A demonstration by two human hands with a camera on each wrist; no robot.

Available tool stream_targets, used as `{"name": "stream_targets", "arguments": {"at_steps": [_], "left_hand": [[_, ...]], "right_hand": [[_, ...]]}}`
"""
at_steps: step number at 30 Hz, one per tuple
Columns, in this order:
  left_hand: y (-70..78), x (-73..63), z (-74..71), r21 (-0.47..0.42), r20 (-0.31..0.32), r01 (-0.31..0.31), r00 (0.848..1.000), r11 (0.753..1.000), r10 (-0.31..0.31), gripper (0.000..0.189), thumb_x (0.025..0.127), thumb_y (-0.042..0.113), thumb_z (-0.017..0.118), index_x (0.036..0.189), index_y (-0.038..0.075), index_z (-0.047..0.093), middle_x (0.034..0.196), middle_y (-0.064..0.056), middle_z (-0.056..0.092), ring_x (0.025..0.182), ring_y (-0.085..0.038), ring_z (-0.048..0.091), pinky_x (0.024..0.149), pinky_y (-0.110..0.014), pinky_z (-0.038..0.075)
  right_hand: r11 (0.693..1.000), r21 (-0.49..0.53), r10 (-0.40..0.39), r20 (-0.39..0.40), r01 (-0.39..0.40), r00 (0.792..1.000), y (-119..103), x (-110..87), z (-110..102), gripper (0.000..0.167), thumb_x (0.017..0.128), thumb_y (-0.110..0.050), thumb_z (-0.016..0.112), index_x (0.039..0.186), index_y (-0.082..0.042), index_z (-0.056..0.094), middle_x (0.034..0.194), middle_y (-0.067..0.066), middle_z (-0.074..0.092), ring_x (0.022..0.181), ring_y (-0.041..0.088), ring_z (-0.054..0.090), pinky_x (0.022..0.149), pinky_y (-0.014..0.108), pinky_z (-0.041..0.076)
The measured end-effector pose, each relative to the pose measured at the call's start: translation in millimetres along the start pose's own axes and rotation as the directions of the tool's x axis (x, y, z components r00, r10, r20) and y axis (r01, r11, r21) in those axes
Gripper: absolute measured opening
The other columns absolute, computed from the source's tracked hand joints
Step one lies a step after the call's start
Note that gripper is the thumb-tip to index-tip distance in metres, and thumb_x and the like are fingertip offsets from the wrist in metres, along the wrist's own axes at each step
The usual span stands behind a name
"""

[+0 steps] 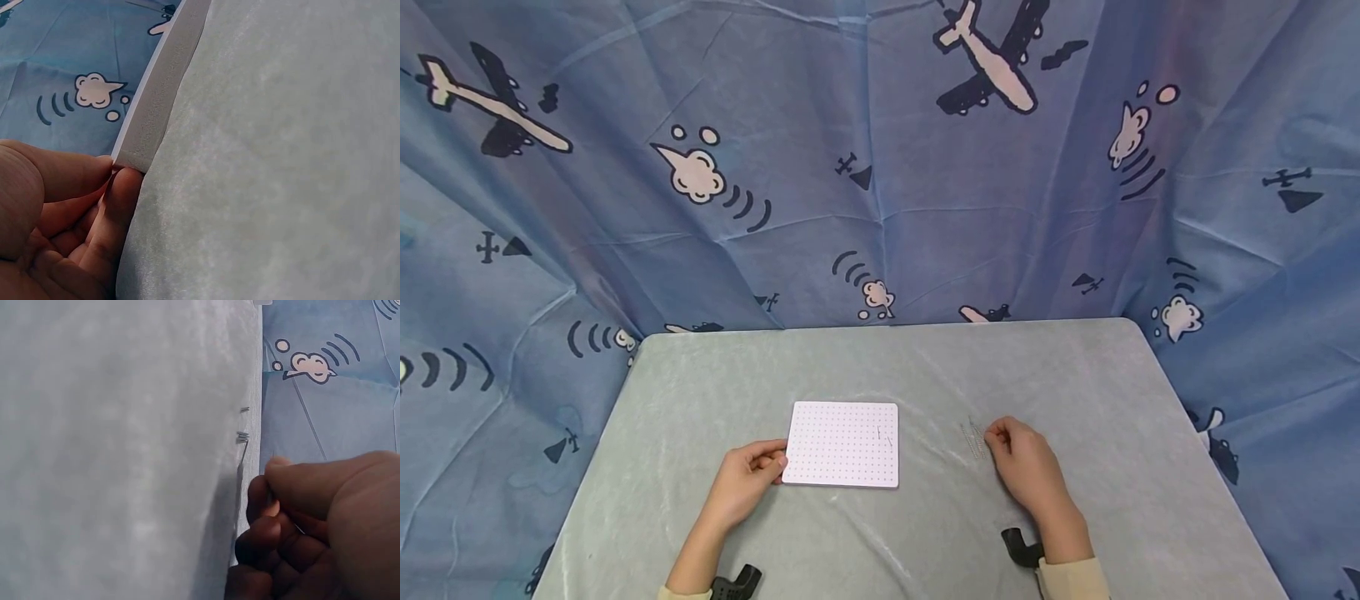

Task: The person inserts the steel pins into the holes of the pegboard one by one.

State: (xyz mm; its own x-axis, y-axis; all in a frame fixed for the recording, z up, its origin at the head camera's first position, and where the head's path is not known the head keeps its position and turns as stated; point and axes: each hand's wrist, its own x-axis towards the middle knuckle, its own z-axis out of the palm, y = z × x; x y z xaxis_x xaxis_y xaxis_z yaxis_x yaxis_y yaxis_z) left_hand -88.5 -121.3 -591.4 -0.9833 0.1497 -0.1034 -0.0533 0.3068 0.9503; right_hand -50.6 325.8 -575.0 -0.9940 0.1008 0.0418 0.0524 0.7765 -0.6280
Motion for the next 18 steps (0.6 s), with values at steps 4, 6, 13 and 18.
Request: {"name": "stream_targets", "arguments": {"at_steps": [4, 6, 13, 18], "left_hand": [[-0.7, 0.1, -0.5, -0.001, 0.002, 0.001, 1.000, 1.000, -0.001, 0.024, 0.100, -0.003, 0.075, 0.124, -0.009, 0.077, 0.087, -0.010, 0.072, 0.071, -0.018, 0.069, 0.065, -0.028, 0.063], [-0.8, 0.4, -0.6, -0.003, 0.004, 0.009, 1.000, 1.000, -0.009, 0.024, 0.100, -0.003, 0.075, 0.124, -0.009, 0.077, 0.087, -0.010, 0.072, 0.071, -0.018, 0.070, 0.066, -0.028, 0.063], [-0.3, -0.4, -0.8, -0.004, 0.008, -0.002, 1.000, 1.000, 0.002, 0.025, 0.101, -0.003, 0.074, 0.124, -0.009, 0.076, 0.087, -0.010, 0.073, 0.071, -0.018, 0.070, 0.066, -0.028, 0.063], [1.7, -0.8, -0.3, -0.016, 0.001, 0.002, 1.000, 1.000, -0.002, 0.024, 0.100, -0.003, 0.075, 0.124, -0.008, 0.077, 0.087, -0.010, 0.072, 0.071, -0.019, 0.069, 0.065, -0.027, 0.062]], "right_hand": [[0.999, 0.041, -0.010, 0.002, 0.010, 1.000, -2, -1.1, -2, 0.023, 0.110, -0.011, 0.067, 0.127, 0.004, 0.073, 0.114, 0.018, 0.075, 0.104, 0.034, 0.071, 0.088, 0.054, 0.059], [0.998, 0.066, -0.016, 0.005, 0.016, 1.000, -4, -1.1, -2, 0.026, 0.112, -0.011, 0.065, 0.130, 0.004, 0.072, 0.122, 0.021, 0.074, 0.112, 0.039, 0.071, 0.092, 0.057, 0.058], [0.984, 0.177, -0.014, 0.000, 0.014, 1.000, -20, 1.7, -2, 0.022, 0.113, -0.017, 0.063, 0.124, -0.002, 0.075, 0.110, 0.009, 0.074, 0.096, 0.020, 0.065, 0.078, 0.030, 0.056], [0.955, 0.295, -0.006, -0.004, 0.007, 1.000, -39, 4.3, 0, 0.017, 0.110, -0.014, 0.068, 0.119, 0.000, 0.074, 0.102, 0.008, 0.071, 0.087, 0.015, 0.062, 0.072, 0.024, 0.053]]}}
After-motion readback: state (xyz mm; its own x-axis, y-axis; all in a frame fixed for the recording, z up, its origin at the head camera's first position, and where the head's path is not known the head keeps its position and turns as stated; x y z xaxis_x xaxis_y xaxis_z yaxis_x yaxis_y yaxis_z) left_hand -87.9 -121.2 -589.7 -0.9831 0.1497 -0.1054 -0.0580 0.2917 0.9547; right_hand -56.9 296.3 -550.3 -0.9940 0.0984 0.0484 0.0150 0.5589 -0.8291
